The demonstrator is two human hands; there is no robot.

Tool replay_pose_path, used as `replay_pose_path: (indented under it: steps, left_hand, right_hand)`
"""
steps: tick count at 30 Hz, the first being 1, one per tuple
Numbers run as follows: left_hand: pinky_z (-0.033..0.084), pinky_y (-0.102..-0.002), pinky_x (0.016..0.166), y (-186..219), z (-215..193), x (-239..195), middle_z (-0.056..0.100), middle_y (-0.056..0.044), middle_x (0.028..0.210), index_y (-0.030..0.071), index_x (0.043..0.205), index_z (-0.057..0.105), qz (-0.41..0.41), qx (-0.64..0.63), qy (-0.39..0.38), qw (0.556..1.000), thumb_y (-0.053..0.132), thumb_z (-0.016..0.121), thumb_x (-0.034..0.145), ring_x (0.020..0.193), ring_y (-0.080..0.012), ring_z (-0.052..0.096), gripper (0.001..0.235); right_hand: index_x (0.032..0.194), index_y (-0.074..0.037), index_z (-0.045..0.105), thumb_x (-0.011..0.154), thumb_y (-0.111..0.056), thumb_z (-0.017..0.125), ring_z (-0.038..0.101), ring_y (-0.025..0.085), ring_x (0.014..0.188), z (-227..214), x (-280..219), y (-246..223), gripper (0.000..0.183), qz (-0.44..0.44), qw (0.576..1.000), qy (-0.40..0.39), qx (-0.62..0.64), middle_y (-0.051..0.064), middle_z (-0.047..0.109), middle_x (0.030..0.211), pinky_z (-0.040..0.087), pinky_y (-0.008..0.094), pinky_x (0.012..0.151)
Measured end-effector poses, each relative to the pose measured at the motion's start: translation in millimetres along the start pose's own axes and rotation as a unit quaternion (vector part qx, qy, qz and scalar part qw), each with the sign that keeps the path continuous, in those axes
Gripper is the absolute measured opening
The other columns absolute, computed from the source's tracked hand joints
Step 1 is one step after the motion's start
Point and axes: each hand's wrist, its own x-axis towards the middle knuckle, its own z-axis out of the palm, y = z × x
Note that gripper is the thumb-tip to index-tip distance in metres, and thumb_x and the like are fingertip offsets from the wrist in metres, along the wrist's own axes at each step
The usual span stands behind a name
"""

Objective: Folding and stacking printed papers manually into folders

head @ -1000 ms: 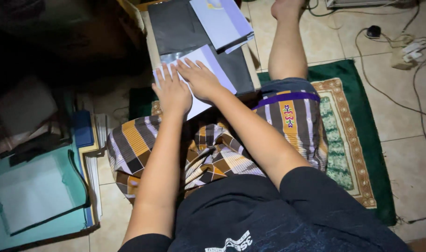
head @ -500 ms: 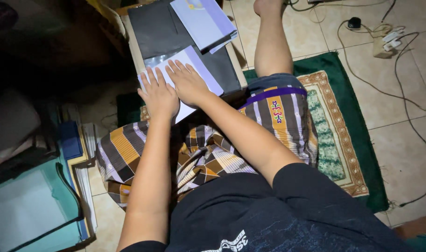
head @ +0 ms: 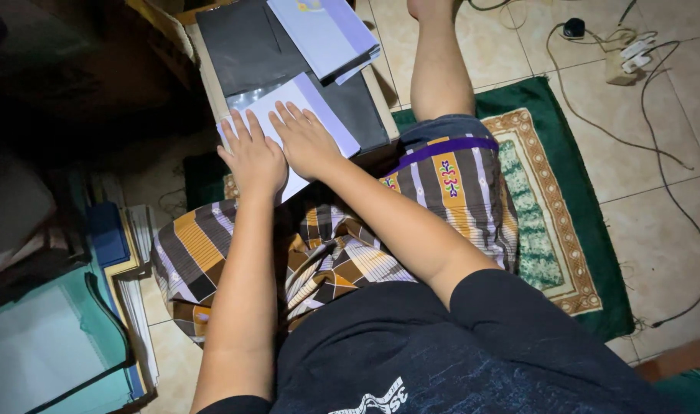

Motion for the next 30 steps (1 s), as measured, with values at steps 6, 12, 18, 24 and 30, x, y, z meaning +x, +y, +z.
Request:
replay_pose_path:
  steps: [6, 12, 18, 24, 30]
  left_hand:
    - [0.026, -0.068, 0.114, 3, -5, -3, 0.024, -0.018, 0.169, 0.009, 0.162, 0.033, -0.013, -0.007, -0.022, 1.0, 0.028, 0.04, 0.102, 0.156, -0.0395, 0.014, 0.064]
    - [0.025, -0.067, 0.115, 7, -14, -3, 0.021, -0.019, 0.169, 0.008, 0.163, 0.032, -0.014, -0.006, -0.037, 0.999, 0.029, 0.039, 0.103, 0.156, -0.0399, 0.012, 0.064]
    - [0.025, -0.067, 0.115, 8, -18, -3, 0.02, -0.017, 0.17, 0.011, 0.163, 0.032, -0.012, -0.004, -0.044, 0.999, 0.028, 0.04, 0.103, 0.156, -0.0397, 0.01, 0.063]
    - [0.025, -0.065, 0.116, 4, -14, 1, 0.021, -0.016, 0.17, 0.013, 0.163, 0.033, -0.032, -0.021, -0.037, 0.999, 0.027, 0.038, 0.103, 0.157, -0.0374, 0.011, 0.062]
    - [0.027, -0.07, 0.113, 1, -1, 0, 0.02, -0.019, 0.169, 0.012, 0.162, 0.034, -0.033, -0.007, -0.007, 0.999, 0.028, 0.042, 0.102, 0.155, -0.0425, 0.011, 0.063]
  right_hand:
    - [0.16, -0.009, 0.038, 0.105, -0.012, 0.038, 0.031, 0.031, 0.155, 7, -3, 9, 0.055, -0.039, 0.999, -0.003, 0.019, 0.015, 0.038, 0.165, 0.025, 0.049, 0.125]
    - [0.159, -0.012, 0.039, 0.105, -0.014, 0.037, 0.031, 0.031, 0.155, 6, -10, 9, 0.054, -0.035, 0.999, -0.012, 0.015, 0.013, 0.039, 0.164, 0.026, 0.05, 0.124]
    - [0.161, -0.015, 0.036, 0.108, -0.027, 0.041, 0.028, 0.032, 0.156, 6, 29, 11, 0.055, -0.03, 1.0, -0.004, -0.004, 0.015, 0.036, 0.166, 0.023, 0.051, 0.126]
    - [0.159, -0.013, 0.04, 0.105, -0.017, 0.039, 0.032, 0.033, 0.154, -1, 1, 12, 0.054, -0.053, 0.998, 0.005, -0.012, 0.017, 0.04, 0.163, 0.028, 0.051, 0.123]
    - [0.159, -0.012, 0.04, 0.104, -0.017, 0.042, 0.035, 0.034, 0.153, 4, -27, 17, 0.055, -0.076, 0.997, -0.013, 0.0, 0.017, 0.041, 0.163, 0.03, 0.052, 0.122]
